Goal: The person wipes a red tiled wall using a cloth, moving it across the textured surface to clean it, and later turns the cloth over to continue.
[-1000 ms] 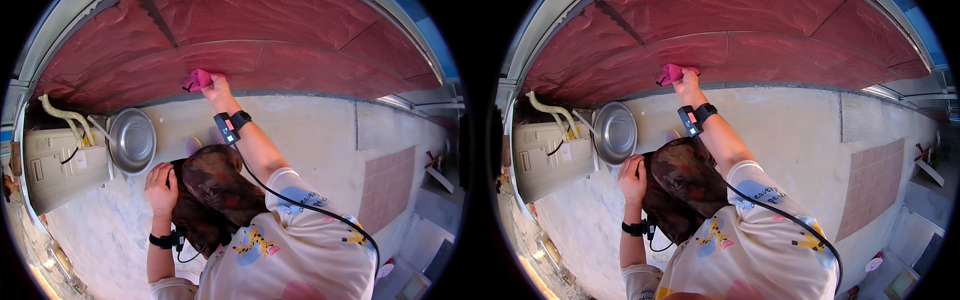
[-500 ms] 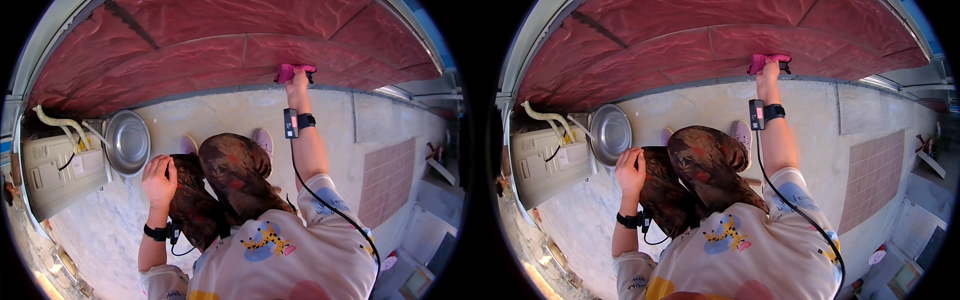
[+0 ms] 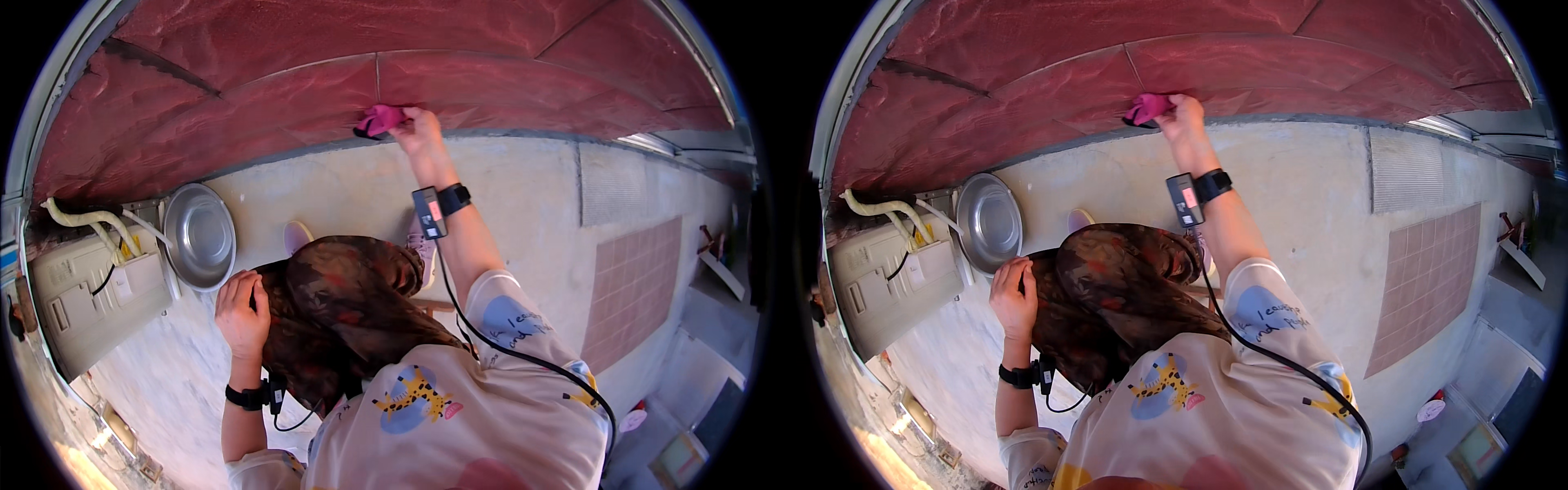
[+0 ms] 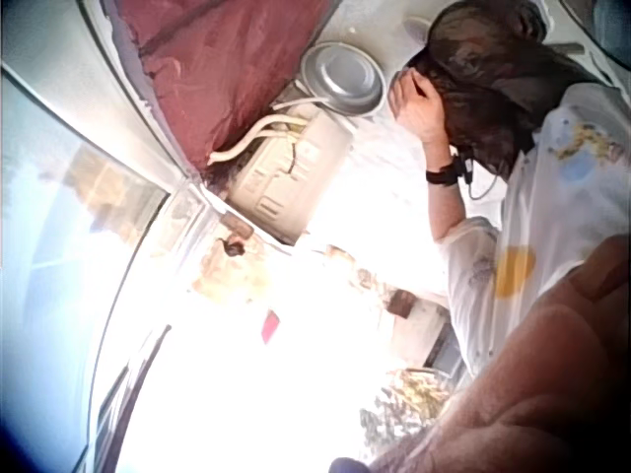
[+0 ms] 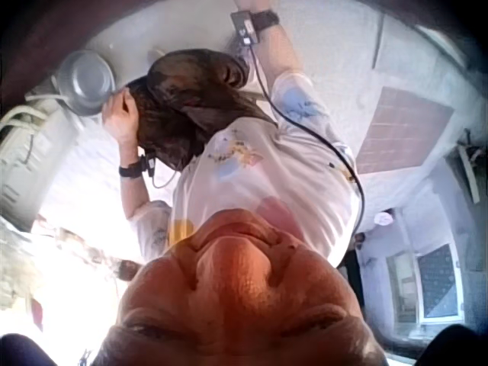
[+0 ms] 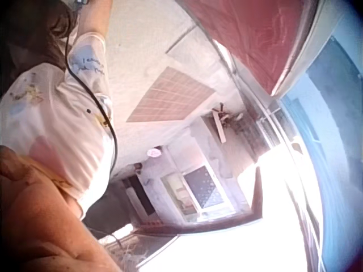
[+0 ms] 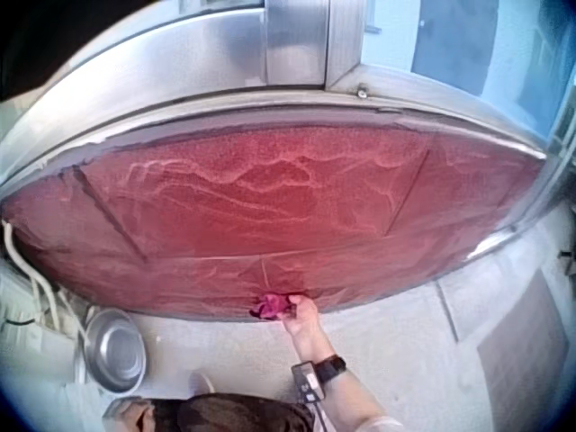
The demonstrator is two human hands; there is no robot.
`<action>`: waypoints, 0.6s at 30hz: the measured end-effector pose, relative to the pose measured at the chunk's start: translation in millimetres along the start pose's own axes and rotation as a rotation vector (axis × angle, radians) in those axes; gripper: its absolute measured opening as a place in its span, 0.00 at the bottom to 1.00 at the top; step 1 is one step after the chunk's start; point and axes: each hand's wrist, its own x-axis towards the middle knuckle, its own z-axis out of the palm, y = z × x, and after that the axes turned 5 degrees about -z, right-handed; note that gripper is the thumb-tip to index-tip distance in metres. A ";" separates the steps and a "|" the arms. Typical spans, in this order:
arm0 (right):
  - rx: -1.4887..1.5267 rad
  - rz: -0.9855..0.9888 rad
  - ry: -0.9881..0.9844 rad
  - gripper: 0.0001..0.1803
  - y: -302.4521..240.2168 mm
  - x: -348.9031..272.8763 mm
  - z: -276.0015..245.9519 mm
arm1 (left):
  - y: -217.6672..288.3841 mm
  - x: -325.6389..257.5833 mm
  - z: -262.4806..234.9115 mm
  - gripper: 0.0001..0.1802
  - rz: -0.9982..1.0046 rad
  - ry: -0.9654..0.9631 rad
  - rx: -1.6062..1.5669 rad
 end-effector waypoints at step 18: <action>0.539 0.308 -0.043 0.44 187.6 27.5 -8.6 | -5.6 -3.4 -4.2 0.05 -0.103 -0.016 -0.022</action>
